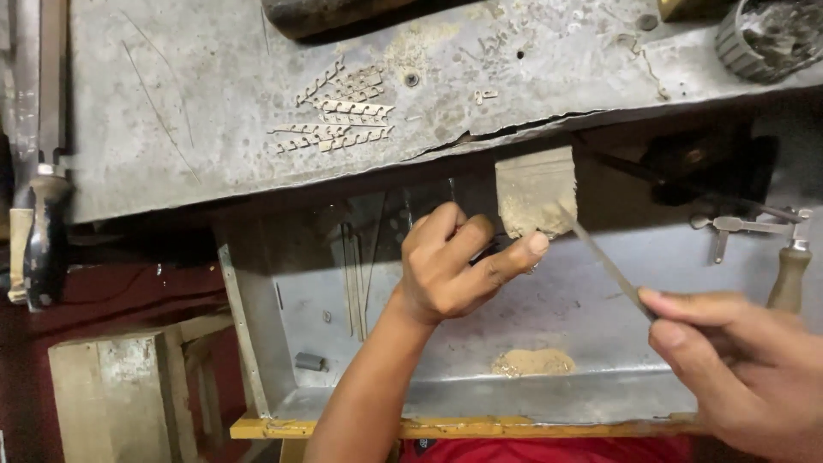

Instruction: The person holds a small metal piece with pliers and files it against a sanding block attached to the workbench. They repeatedly file the metal, occasionally pause to inspect it, and briefly reach into a drawer to retrieve another tool before resuming filing.

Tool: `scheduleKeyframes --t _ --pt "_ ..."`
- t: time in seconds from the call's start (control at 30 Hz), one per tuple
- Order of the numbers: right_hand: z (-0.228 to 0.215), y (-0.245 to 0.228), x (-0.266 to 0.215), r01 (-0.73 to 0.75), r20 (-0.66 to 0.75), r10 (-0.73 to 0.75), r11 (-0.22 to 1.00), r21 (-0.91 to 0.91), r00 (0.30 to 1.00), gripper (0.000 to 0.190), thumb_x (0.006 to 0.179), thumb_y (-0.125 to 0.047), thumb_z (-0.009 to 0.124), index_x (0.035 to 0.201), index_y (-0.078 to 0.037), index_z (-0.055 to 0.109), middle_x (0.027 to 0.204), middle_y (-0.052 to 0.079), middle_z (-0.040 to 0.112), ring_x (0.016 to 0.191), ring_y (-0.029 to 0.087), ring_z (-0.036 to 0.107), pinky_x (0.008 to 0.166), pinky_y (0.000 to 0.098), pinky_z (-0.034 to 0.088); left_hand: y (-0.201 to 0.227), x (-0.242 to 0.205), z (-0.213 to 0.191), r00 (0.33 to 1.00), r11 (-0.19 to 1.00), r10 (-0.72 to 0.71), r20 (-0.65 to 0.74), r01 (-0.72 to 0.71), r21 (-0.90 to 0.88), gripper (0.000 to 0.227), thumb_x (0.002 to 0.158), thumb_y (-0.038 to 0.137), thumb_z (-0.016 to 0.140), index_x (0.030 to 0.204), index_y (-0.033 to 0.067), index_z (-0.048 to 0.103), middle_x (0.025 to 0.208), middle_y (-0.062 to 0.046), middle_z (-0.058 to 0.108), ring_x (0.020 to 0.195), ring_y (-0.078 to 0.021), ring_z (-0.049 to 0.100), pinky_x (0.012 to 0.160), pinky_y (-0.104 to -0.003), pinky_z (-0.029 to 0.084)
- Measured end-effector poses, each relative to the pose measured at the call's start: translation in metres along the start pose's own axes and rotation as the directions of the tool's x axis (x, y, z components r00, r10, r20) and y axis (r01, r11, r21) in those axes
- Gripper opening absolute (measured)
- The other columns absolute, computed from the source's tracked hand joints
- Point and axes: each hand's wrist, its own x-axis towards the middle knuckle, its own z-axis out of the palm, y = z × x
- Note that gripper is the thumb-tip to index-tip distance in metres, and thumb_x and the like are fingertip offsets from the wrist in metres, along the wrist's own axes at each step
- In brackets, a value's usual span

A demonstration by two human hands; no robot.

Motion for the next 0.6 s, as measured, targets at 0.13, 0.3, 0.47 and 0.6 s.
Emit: scheduleKeyframes --t 0.13,0.3,0.47,0.6 --pt "0.005 -0.004 -0.004 -0.009 0.027 0.007 0.997 0.08 1.0 0.023 0.089 -0.009 0.067 0.11 -0.006 0.076 0.04 -0.002 0.057 0.037 0.005 0.033 0.04 0.0238 0.025 0.0 0.006 -0.005 1.0 1.0 0.001 0.026 -0.001 0.008 0.031 0.109 0.014 0.074 0.136 0.0265 0.065 0.076 0.0 0.042 0.065 -0.0222 0.026 0.054 -0.033 0.027" --pt "0.02 -0.033 0.037 0.283 -0.028 -0.281 0.957 0.062 0.959 0.022 0.089 -0.005 0.073 0.111 -0.002 0.076 0.076 0.002 0.075 0.042 0.004 0.037 0.043 0.0216 0.03 0.004 0.006 -0.006 1.0 0.999 0.007 0.03 -0.008 0.037 0.036 0.111 0.027 0.075 0.143 0.0295 0.059 0.076 0.001 0.042 0.065 -0.0234 0.028 0.054 -0.034 0.029" --pt "0.015 -0.025 0.036 0.13 -0.017 -0.13 0.956 0.261 0.991 0.025 0.092 0.004 0.068 0.116 0.008 0.071 0.088 0.014 0.072 0.051 0.012 0.057 0.048 0.0193 0.042 0.005 0.004 -0.001 1.0 1.0 -0.002 -0.011 0.002 0.026 0.035 0.109 0.019 0.075 0.14 0.0269 0.061 0.081 -0.003 0.051 0.065 -0.0238 0.028 0.055 -0.034 0.028" --pt "0.006 0.016 -0.005 0.03 0.036 -0.038 0.979 0.201 0.999 0.026 0.089 -0.007 0.067 0.112 0.004 0.074 0.07 0.006 0.072 0.048 0.007 0.05 0.048 0.0208 0.037 0.001 -0.003 0.004 1.0 0.998 0.016 -0.015 -0.015 0.065 0.047 0.108 0.023 0.084 0.146 0.0269 0.056 0.08 -0.001 0.049 0.065 -0.0225 0.028 0.054 -0.034 0.027"
